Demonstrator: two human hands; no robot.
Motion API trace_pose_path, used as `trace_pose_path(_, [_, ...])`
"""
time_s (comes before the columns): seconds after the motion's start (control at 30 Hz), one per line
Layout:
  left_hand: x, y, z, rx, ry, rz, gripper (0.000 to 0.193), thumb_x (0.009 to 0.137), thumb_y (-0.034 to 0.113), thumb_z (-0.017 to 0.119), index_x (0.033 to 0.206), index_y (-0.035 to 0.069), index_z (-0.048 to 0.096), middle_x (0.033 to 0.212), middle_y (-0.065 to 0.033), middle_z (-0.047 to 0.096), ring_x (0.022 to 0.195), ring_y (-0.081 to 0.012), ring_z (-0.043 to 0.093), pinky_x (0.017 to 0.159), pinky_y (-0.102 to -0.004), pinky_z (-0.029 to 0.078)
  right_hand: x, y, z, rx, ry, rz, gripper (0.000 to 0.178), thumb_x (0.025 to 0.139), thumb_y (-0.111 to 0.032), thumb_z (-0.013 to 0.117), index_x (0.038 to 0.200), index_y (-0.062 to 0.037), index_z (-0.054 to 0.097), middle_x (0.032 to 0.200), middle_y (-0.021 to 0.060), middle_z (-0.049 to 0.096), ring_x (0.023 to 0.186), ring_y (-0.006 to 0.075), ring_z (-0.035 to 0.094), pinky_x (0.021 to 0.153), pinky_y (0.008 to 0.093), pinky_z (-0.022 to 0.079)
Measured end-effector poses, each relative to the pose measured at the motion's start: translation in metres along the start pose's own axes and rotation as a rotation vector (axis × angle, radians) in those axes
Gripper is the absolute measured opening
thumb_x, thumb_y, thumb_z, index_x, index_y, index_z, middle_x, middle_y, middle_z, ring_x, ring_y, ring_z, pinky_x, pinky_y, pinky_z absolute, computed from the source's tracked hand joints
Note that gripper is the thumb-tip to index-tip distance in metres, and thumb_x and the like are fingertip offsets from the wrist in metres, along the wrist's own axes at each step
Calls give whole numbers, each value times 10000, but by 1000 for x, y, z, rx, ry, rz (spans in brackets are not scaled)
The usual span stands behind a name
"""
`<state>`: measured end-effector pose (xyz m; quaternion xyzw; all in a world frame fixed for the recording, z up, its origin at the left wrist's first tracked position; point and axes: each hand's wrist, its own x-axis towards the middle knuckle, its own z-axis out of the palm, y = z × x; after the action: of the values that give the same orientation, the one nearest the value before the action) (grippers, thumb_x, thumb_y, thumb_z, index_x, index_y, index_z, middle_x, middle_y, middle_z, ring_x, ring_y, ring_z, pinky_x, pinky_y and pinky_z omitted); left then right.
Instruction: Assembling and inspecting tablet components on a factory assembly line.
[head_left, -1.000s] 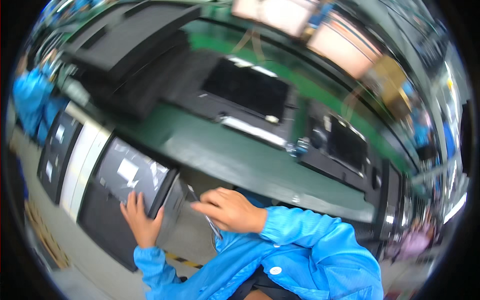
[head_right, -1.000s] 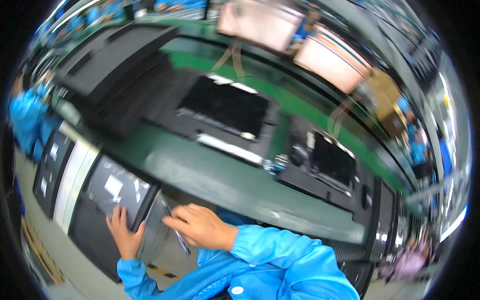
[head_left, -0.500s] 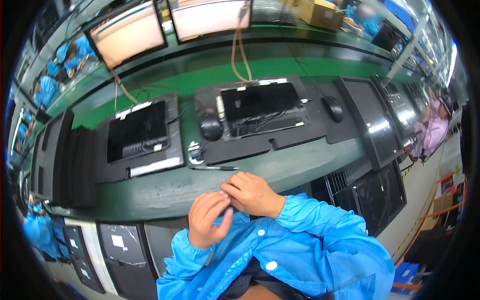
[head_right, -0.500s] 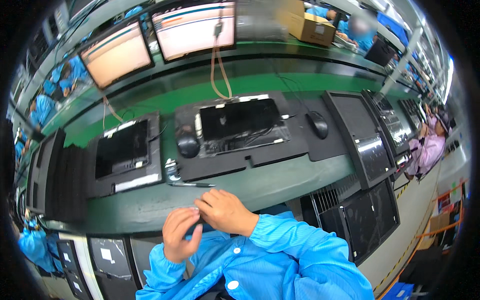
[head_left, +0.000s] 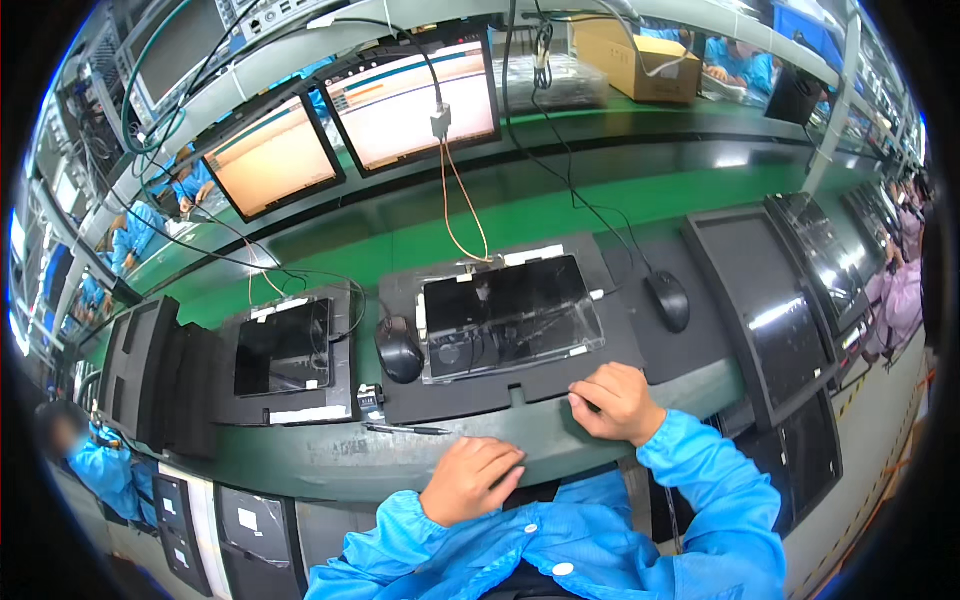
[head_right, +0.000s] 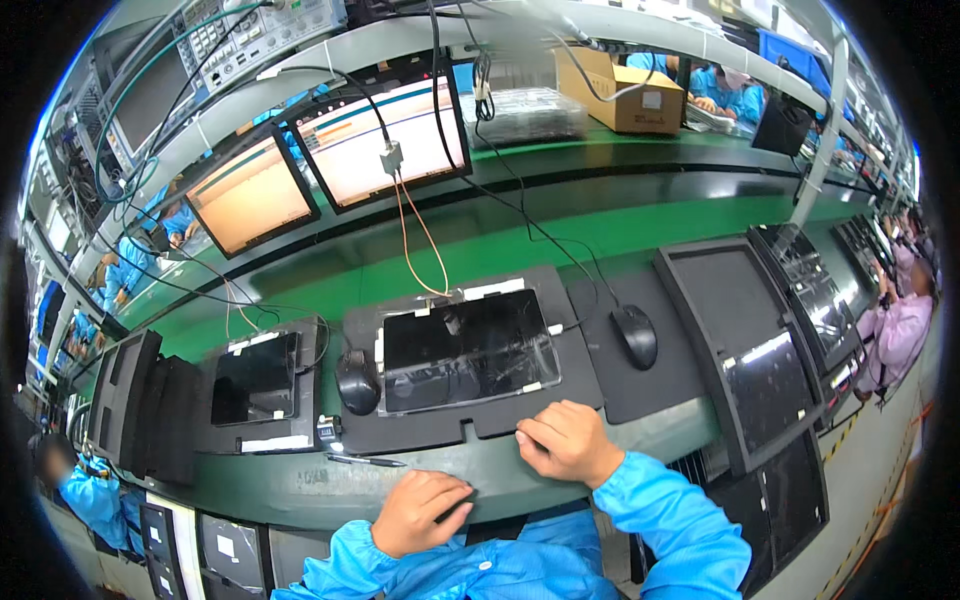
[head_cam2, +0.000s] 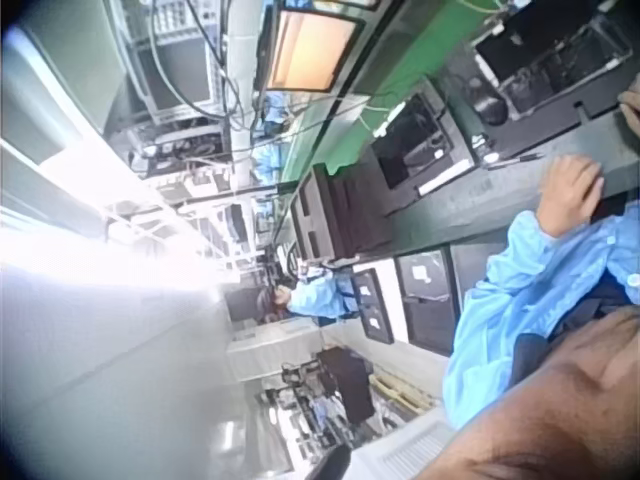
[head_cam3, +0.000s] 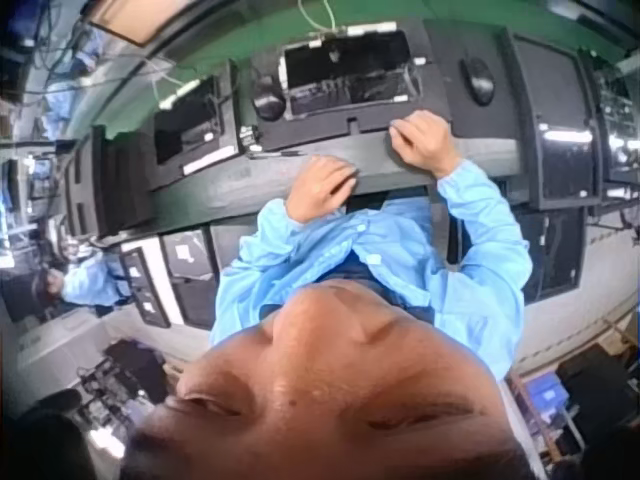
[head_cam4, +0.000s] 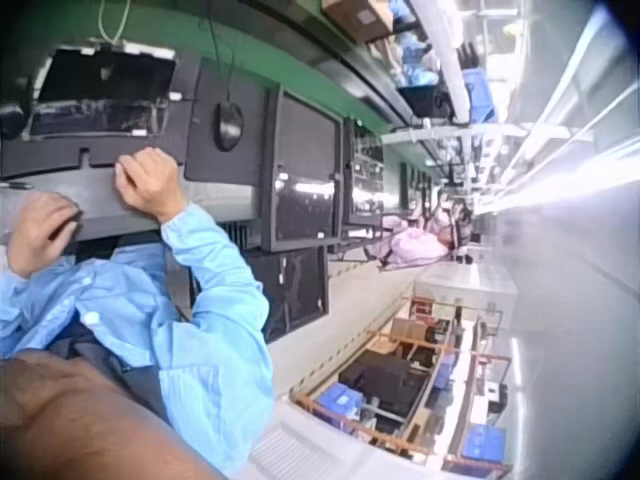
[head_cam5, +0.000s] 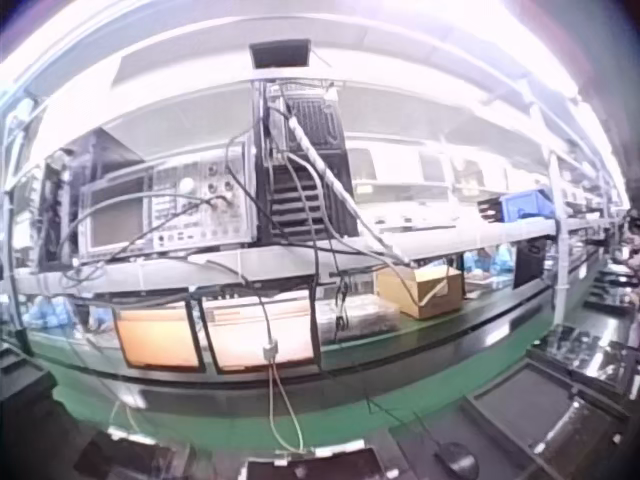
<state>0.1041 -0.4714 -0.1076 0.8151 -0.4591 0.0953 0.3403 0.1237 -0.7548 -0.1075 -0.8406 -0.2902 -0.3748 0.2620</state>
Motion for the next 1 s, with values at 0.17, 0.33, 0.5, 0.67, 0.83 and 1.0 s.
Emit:
trace_pose_path(0.17, [16, 0, 12, 65, 43, 35, 295, 758, 85, 826, 1036, 47, 738, 1066, -69, 724, 985, -252, 687, 822, -374, 512, -1, 12, -3, 96, 77, 90, 116, 751, -31, 767, 844, -67, 708, 694, 42, 609, 582, 223, 608, 529, 353, 470])
trace_pose_path(0.33, [22, 6, 11, 119, -7, 49, 334, 790, 148, 814, 1088, 32, 719, 1186, -117, 695, 1101, -281, 663, 963, -436, 505, -5, 16, -3, 211, 34, 224, 94, 763, -26, 765, 829, -60, 707, 693, 54, 613, 595, 243, 622, 551, 371, 493])
trace_pose_path(0.5, [23, 13, 7, 152, -120, 31, 584, 742, 328, 857, 1243, 73, 698, 1399, -168, 583, 1311, -351, 570, 1154, -594, 377, -3, 13, -1, 217, 23, 180, 88, 769, -31, 767, 826, -60, 708, 691, 55, 614, 592, 240, 621, 547, 371, 489])
trace_pose_path(0.67, [22, 10, 5, 83, -160, 16, 709, 762, 404, 844, 1357, 78, 636, 1476, -205, 511, 1424, -398, 462, 1209, -654, 266, -4, 15, 1, 182, 38, 194, 82, 777, -33, 767, 821, -57, 702, 685, 59, 618, 573, 236, 611, 537, 366, 479])
trace_pose_path(0.83, [15, 8, 2, 55, -138, -15, 780, 777, 486, 828, 1391, 60, 606, 1502, -239, 480, 1470, -422, 397, 1219, -667, 222, -6, 12, 6, 146, 68, 234, 82, 785, -12, 756, 825, -53, 697, 676, 57, 622, 544, 217, 598, 519, 346, 468])
trace_pose_path(1.0, [12, 6, 2, 75, -88, -51, 737, 819, 513, 791, 1343, 21, 628, 1495, -241, 492, 1489, -400, 374, 1229, -654, 216, -10, 10, 7, 135, 52, 286, 72, 798, 15, 738, 833, -34, 698, 684, 65, 632, 544, 192, 597, 517, 322, 465])
